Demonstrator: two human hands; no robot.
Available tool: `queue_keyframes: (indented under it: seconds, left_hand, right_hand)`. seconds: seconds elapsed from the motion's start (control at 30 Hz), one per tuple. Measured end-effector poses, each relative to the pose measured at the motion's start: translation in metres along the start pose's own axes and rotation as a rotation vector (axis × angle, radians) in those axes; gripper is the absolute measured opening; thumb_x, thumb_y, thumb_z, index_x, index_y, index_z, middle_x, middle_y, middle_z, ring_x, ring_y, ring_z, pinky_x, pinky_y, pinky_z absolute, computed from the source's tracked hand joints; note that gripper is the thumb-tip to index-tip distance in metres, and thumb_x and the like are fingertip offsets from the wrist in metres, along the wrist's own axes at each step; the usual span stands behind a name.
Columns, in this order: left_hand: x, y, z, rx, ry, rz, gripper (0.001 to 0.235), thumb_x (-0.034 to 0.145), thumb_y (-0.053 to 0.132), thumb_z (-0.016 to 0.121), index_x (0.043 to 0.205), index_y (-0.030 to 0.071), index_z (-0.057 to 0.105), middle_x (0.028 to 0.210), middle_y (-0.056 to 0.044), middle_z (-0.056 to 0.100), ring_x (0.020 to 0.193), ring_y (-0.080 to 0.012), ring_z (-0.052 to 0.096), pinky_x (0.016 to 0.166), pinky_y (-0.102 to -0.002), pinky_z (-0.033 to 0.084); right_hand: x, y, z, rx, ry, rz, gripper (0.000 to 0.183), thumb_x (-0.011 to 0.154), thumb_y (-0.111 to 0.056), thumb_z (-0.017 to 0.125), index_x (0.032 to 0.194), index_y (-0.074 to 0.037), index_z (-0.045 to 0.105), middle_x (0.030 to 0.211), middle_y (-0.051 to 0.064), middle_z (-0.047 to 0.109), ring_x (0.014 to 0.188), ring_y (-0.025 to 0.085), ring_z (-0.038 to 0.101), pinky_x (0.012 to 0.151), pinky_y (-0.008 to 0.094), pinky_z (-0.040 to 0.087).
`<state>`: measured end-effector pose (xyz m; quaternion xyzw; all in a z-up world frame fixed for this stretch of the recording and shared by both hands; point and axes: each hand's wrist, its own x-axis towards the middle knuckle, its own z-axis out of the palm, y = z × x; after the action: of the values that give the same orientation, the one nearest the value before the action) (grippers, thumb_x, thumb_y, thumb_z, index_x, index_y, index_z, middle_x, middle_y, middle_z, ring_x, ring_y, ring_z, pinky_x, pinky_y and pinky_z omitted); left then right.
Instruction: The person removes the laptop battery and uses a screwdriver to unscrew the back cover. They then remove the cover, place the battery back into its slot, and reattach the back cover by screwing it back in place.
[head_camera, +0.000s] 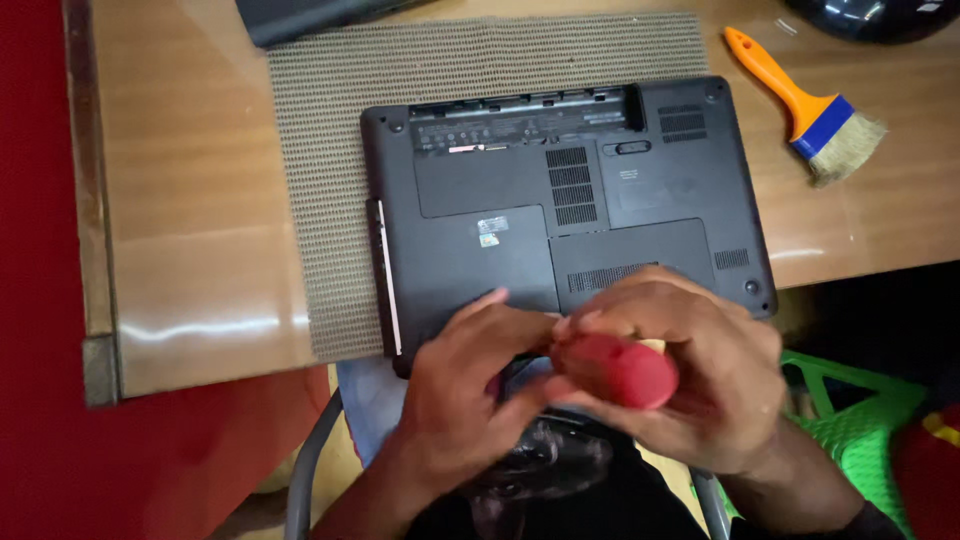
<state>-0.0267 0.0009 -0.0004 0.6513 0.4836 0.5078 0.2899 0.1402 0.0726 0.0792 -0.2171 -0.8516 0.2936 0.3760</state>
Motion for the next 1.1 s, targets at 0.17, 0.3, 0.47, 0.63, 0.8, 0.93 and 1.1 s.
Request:
queue_keyframes:
  seconds: [0.17,0.3,0.47,0.63,0.8,0.93,1.1]
  left_hand:
    - [0.015,-0.006,-0.011,-0.079,-0.11,0.037,0.023,0.104,0.028,0.054,0.108,0.012,0.071,0.103,-0.001,0.077,0.093,-0.0132,0.074,0.123,-0.059,0.037]
    - [0.014,-0.009,-0.023,-0.077,-0.238,0.094,0.028,0.107,0.018,0.043,0.12,0.011,0.067,0.11,-0.003,0.076,0.098,-0.0244,0.076,0.125,-0.07,0.029]
    - [0.013,-0.001,-0.017,-0.18,-0.115,-0.01,0.032,0.102,0.034,0.054,0.106,0.006,0.069,0.104,-0.005,0.077,0.09,-0.0152,0.077,0.126,-0.064,0.033]
    - [0.009,-0.012,-0.015,-0.197,-0.072,0.022,0.029,0.107,0.032,0.052,0.121,0.012,0.07,0.124,-0.002,0.075,0.111,-0.0157,0.076,0.128,-0.062,0.035]
    - [0.012,-0.002,-0.019,-0.184,-0.142,0.08,0.03,0.098,0.019,0.061,0.125,0.006,0.065,0.124,-0.009,0.074,0.115,-0.0255,0.076,0.123,-0.075,0.031]
    - [0.012,-0.009,-0.01,-0.165,-0.115,0.064,0.038,0.102,0.033,0.058,0.126,0.005,0.066,0.113,-0.008,0.078,0.106,-0.021,0.078,0.126,-0.07,0.028]
    - [0.007,-0.023,-0.011,-0.128,-0.134,0.199,0.027,0.106,0.022,0.045,0.098,0.006,0.065,0.086,-0.008,0.068,0.078,-0.0259,0.07,0.122,-0.076,0.03]
  right_hand:
    - [-0.004,0.015,-0.009,0.053,-0.111,0.01,0.085,0.083,-0.033,0.085,0.135,-0.011,0.022,0.12,0.016,0.056,0.111,0.025,0.065,0.096,0.034,0.058]
    - [0.015,0.0,-0.02,0.198,-0.317,-0.173,0.023,0.106,-0.008,0.052,0.127,-0.008,0.061,0.141,0.028,0.059,0.134,0.043,0.075,0.116,0.04,0.066]
    - [0.017,0.017,0.0,-0.009,-0.071,-0.338,0.022,0.089,-0.026,0.076,0.101,-0.009,0.071,0.104,0.011,0.061,0.079,0.014,0.066,0.064,0.022,0.058]
    - [0.01,0.016,-0.007,0.018,-0.121,-0.233,0.05,0.089,-0.048,0.077,0.127,-0.016,0.065,0.114,0.01,0.043,0.106,0.025,0.06,0.091,0.032,0.058]
    - [0.006,0.009,-0.009,0.061,-0.032,-0.359,0.043,0.094,-0.008,0.082,0.124,-0.015,0.053,0.111,0.018,0.072,0.1,0.023,0.087,0.09,0.03,0.079]
    - [0.004,0.016,-0.002,0.065,0.012,-0.344,0.053,0.077,-0.017,0.103,0.111,-0.002,0.066,0.115,0.008,0.054,0.085,0.014,0.067,0.074,0.025,0.061]
    - [0.021,-0.002,-0.024,0.297,-0.36,-0.305,0.033,0.11,-0.007,0.035,0.127,0.0,0.062,0.144,0.033,0.054,0.13,0.041,0.077,0.112,0.043,0.069]
